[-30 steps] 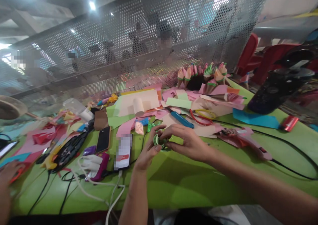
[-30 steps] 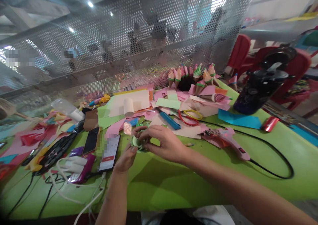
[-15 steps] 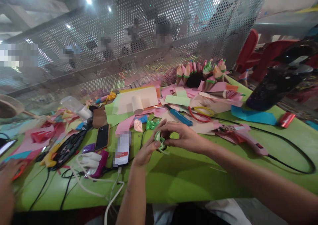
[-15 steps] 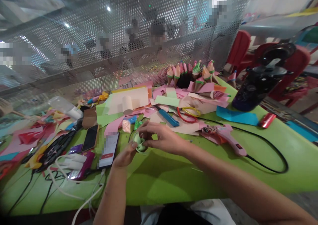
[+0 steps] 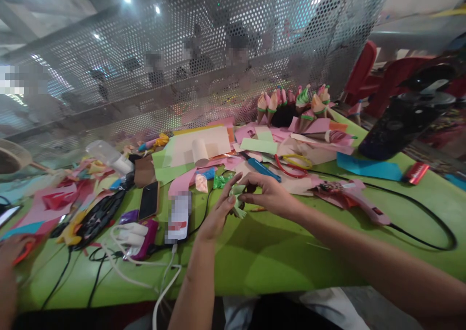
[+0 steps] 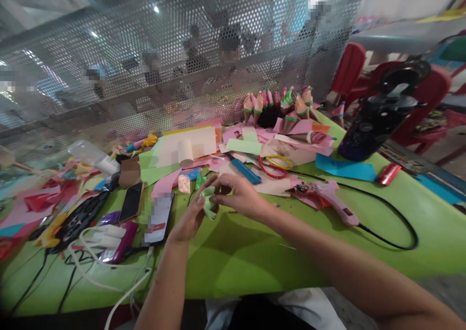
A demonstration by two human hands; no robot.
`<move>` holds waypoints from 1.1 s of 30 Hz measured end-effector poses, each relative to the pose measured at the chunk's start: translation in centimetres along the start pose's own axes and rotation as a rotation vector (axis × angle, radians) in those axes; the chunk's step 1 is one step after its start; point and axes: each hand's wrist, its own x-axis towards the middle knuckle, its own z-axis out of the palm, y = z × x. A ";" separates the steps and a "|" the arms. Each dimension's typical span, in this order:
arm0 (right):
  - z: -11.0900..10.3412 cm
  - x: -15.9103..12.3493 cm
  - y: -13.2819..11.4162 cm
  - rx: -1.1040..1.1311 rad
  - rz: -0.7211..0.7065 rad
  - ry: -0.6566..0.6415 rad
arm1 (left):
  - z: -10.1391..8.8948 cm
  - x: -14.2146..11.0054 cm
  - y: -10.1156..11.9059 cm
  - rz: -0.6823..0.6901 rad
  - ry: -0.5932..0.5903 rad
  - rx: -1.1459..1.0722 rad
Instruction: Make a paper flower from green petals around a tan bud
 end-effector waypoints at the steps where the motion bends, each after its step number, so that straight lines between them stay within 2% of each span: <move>1: 0.1 0.0 0.0 0.004 -0.003 0.003 | -0.1 0.0 -0.2 -0.002 0.032 0.015; 4: 0.1 -0.1 -0.5 0.005 -0.022 0.052 | -0.5 0.2 -0.9 -0.048 0.143 0.053; 7: -0.2 -0.2 -1.1 -0.077 -0.079 0.125 | -0.7 0.3 -1.2 -0.069 0.186 0.070; 9: -0.4 -0.4 -1.6 -0.152 -0.109 0.091 | -0.8 0.4 -1.1 -0.051 0.188 0.090; 15: -0.2 -0.6 -1.9 -0.402 -0.120 -0.128 | -0.1 0.4 0.2 0.050 0.195 0.219; 18: -0.1 -0.5 -1.7 -0.408 -0.113 -0.141 | 0.3 0.4 0.8 0.066 0.180 0.274; 23: -0.2 -0.4 -1.3 -0.427 -0.135 -0.129 | 0.6 0.0 1.1 -0.025 0.154 0.283; 29: -0.2 -0.2 -0.9 -0.374 -0.190 -0.071 | -0.1 0.2 -0.8 -0.055 0.119 0.139; 33: -0.3 -0.3 -0.6 -0.345 -0.204 -0.087 | -0.1 0.6 -1.7 -0.140 0.108 -0.001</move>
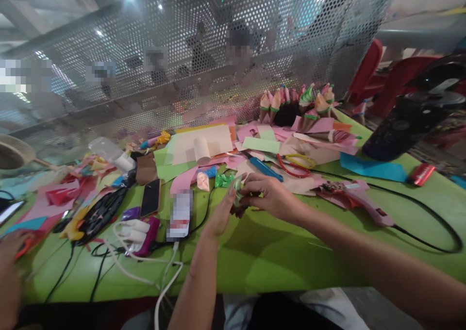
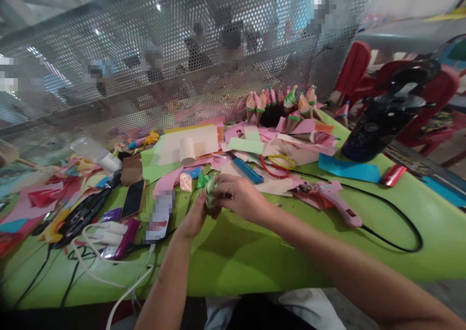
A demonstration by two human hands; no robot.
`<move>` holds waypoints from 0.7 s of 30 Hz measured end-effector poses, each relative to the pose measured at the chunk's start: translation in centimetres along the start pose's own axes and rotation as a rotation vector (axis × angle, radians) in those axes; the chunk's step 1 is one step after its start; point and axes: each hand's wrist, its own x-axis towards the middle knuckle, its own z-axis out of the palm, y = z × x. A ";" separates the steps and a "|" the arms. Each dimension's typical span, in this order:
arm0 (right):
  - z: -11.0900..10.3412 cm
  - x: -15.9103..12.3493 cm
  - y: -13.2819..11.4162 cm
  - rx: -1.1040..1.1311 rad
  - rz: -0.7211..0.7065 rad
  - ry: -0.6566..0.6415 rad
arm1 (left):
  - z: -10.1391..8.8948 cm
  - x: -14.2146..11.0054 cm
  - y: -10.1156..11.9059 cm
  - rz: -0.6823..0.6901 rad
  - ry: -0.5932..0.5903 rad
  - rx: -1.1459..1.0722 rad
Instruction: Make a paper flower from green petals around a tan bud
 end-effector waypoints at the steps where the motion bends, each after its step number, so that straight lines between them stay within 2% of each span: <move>1: 0.0 0.0 0.0 -0.005 0.003 -0.004 | 0.1 0.0 0.0 -0.028 -0.002 -0.034; 3: 0.1 -0.1 0.1 -0.022 -0.003 0.001 | 0.5 0.0 0.2 -0.065 0.003 -0.096; 7: 0.3 -0.2 -0.4 -0.070 -0.078 -0.008 | 1.0 -0.1 0.9 -0.052 -0.015 -0.147; 13: 0.2 -0.3 -0.9 -0.068 -0.073 -0.044 | 0.9 -0.5 1.7 -0.019 -0.087 -0.096; 21: -0.2 0.3 0.6 -0.032 -0.154 -0.030 | 0.8 -0.6 1.7 0.065 -0.078 0.006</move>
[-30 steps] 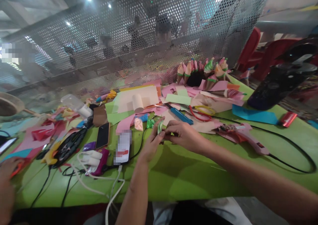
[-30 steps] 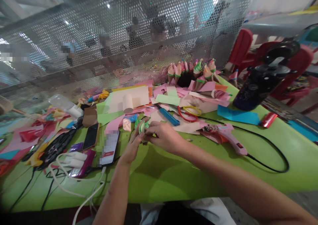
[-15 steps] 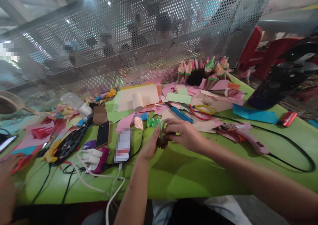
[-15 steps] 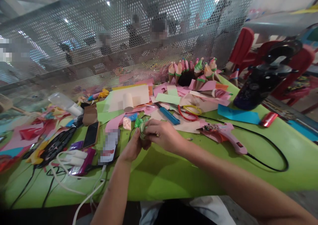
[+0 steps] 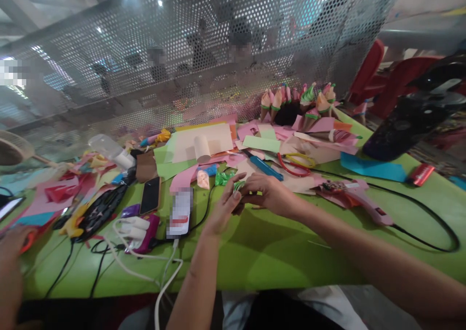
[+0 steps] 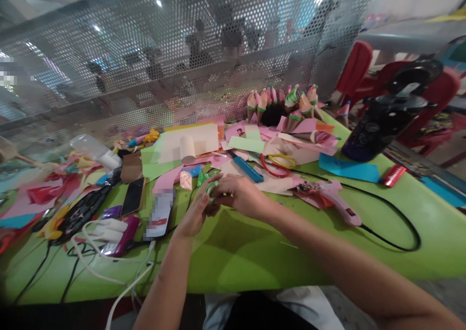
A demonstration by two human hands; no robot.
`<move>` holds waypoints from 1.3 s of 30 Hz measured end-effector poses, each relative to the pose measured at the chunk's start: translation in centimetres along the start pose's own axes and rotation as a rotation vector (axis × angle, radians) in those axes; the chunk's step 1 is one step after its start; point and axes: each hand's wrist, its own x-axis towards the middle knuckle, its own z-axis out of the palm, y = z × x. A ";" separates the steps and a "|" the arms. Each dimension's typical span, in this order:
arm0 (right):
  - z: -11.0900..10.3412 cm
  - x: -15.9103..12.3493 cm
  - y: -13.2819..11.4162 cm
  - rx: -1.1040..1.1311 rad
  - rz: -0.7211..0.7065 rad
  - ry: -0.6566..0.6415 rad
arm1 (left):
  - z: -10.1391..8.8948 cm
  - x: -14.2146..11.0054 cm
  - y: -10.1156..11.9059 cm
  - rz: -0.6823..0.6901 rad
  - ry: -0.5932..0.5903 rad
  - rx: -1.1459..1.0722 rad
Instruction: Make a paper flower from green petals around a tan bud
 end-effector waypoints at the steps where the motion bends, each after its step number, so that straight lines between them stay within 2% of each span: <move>1: 0.0 0.0 0.1 0.004 0.010 -0.002 | 0.0 0.0 0.0 -0.001 0.007 0.013; 9: 0.1 -0.1 -0.1 -0.033 0.036 0.032 | -0.2 0.2 -0.3 0.000 0.011 0.048; 16: -0.7 0.1 -0.6 0.036 0.019 -0.098 | -0.5 0.1 -0.1 -0.003 0.037 0.096; 24: -0.2 -0.1 -0.7 -0.036 0.122 0.014 | -0.2 0.1 0.1 0.047 0.084 0.102; 27: -0.2 0.0 -0.8 -0.019 0.173 0.015 | -0.3 0.1 0.1 0.043 0.087 0.102; 34: -0.6 0.1 -1.1 0.007 0.187 0.063 | -0.9 0.4 -0.5 0.046 0.119 0.084; 39: -0.6 0.0 -1.3 -0.037 0.150 -0.024 | -0.8 0.4 -0.3 0.048 0.113 0.098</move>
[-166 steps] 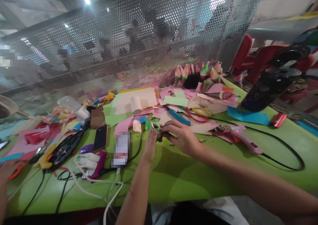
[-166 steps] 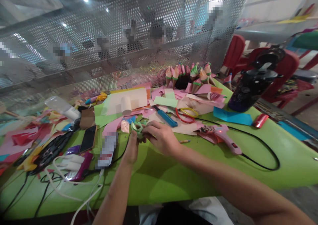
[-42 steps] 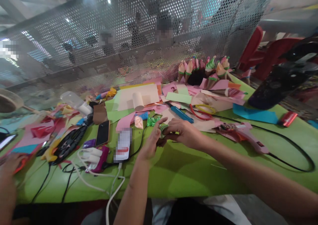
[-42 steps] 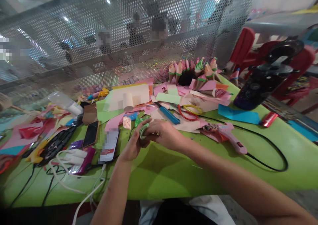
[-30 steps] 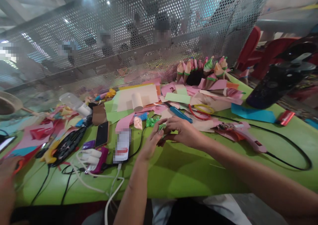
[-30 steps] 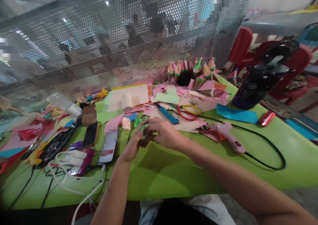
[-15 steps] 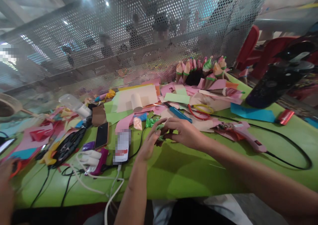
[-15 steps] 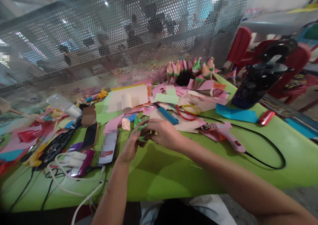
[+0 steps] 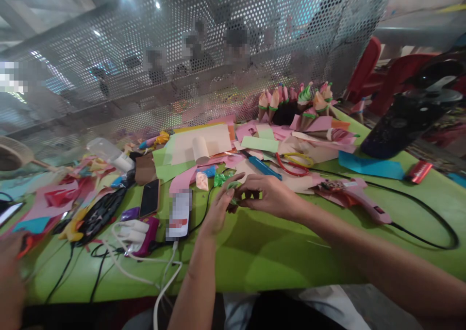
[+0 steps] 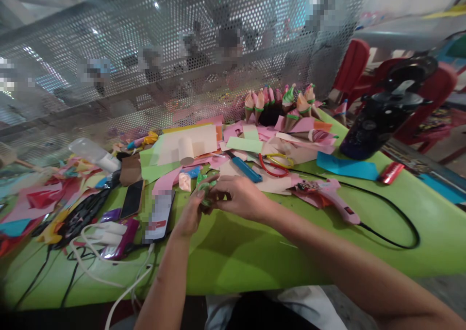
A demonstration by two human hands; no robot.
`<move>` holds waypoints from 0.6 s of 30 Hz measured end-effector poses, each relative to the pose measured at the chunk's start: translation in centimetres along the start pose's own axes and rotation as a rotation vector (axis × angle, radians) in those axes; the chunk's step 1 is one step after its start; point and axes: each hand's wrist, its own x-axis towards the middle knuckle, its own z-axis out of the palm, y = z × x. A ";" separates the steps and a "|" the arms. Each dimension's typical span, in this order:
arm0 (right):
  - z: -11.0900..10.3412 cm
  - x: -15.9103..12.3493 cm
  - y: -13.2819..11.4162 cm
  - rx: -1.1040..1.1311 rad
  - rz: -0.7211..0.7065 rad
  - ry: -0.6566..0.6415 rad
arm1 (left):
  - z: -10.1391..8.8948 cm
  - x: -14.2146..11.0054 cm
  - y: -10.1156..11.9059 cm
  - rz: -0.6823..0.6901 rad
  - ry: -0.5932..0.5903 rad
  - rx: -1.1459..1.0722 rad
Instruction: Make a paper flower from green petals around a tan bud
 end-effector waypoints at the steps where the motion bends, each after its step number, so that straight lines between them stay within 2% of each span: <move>1: 0.1 -0.1 0.0 -0.016 -0.009 -0.017 | 0.0 0.0 0.0 -0.007 -0.009 -0.003; 10: 0.7 -0.3 1.1 -0.190 -0.142 0.046 | 0.0 0.1 -1.0 -0.037 -0.084 -0.100; 18: 1.1 -0.3 1.3 -0.170 -0.183 0.061 | 0.1 0.0 -0.4 -0.024 -0.119 -0.086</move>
